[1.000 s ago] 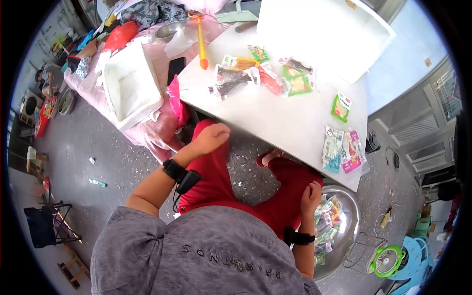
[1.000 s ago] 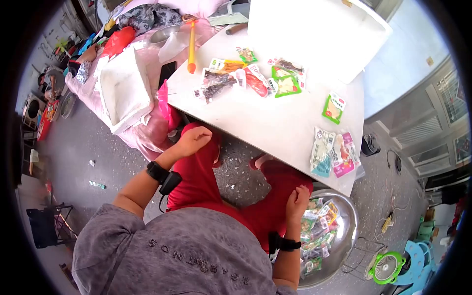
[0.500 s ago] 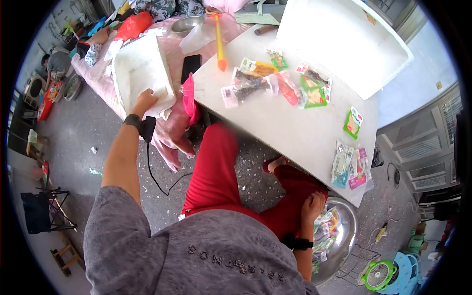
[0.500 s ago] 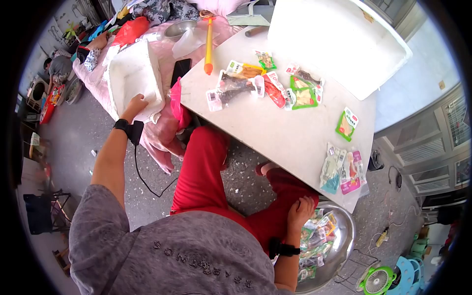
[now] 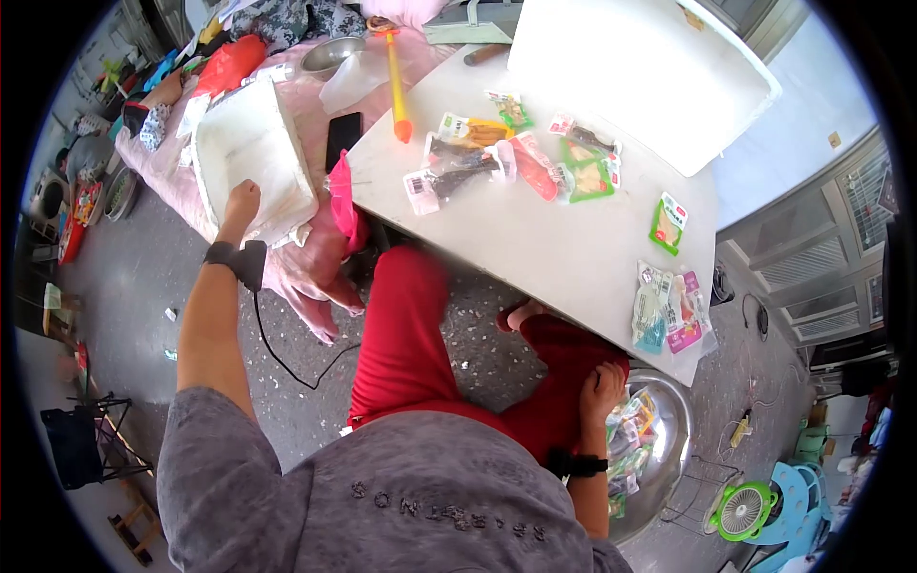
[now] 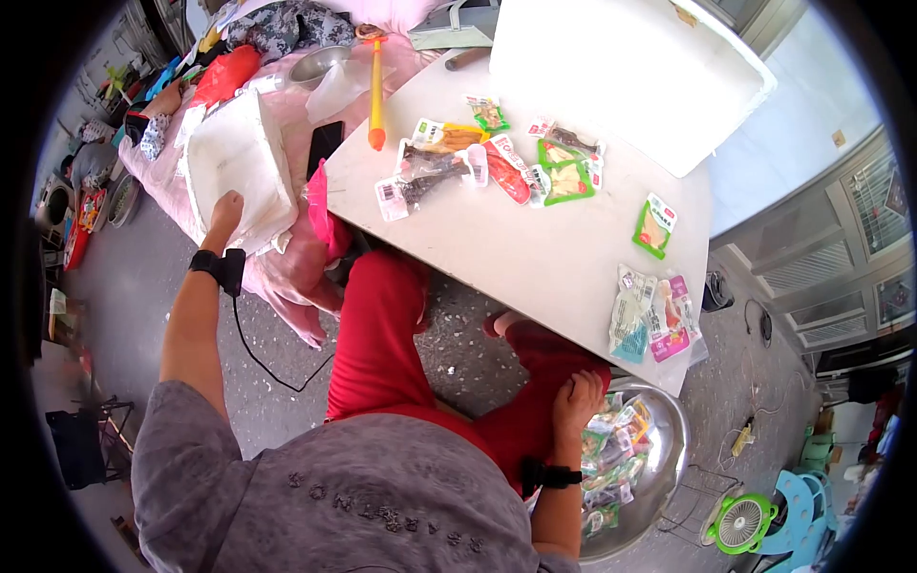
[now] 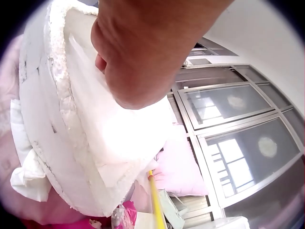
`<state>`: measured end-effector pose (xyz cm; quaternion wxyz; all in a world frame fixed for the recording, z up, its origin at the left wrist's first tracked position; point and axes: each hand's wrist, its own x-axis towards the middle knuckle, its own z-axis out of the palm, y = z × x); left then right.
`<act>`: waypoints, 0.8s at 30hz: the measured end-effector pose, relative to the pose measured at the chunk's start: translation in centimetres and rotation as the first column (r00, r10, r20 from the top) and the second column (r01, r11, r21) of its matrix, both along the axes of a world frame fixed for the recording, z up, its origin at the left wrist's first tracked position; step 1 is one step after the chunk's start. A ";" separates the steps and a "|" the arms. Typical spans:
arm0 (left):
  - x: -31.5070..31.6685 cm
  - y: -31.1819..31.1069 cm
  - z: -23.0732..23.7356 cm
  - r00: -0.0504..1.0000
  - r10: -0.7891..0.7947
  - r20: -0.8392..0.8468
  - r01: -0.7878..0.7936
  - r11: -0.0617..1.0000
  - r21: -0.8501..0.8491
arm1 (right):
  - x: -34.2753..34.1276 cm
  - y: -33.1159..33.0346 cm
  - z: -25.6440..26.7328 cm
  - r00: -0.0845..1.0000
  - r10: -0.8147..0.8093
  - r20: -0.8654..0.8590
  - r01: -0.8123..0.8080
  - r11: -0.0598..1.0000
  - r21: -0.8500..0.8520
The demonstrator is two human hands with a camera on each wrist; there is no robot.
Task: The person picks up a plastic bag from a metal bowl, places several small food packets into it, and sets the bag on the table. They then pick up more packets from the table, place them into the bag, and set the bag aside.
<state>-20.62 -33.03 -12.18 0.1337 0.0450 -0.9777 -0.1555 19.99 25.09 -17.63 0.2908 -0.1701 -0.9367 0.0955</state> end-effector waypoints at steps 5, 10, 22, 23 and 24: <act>2.8 4.4 4.7 0.952 0.004 -0.307 0.055 0.982 0.181 | 0.2 -0.1 0.5 0.998 0.016 -0.062 -0.020 0.998 -0.060; 8.9 13.2 8.9 0.917 -0.147 -0.370 0.281 0.897 0.342 | -0.8 -0.8 1.1 0.977 0.070 -0.203 -0.136 0.933 -0.333; 18.5 33.5 2.6 0.729 -0.669 -0.147 0.538 0.426 0.727 | -9.8 -8.1 6.9 0.937 0.262 -0.232 -0.297 0.246 -0.922; 18.6 34.7 2.3 0.721 -0.681 -0.126 0.506 0.394 0.768 | -10.4 -8.4 7.3 0.943 0.264 -0.201 -0.234 0.099 -0.967; 18.9 35.7 1.9 0.714 -0.692 -0.101 0.467 0.364 0.806 | -11.0 -8.9 7.9 0.950 0.243 -0.198 -0.210 0.024 -0.977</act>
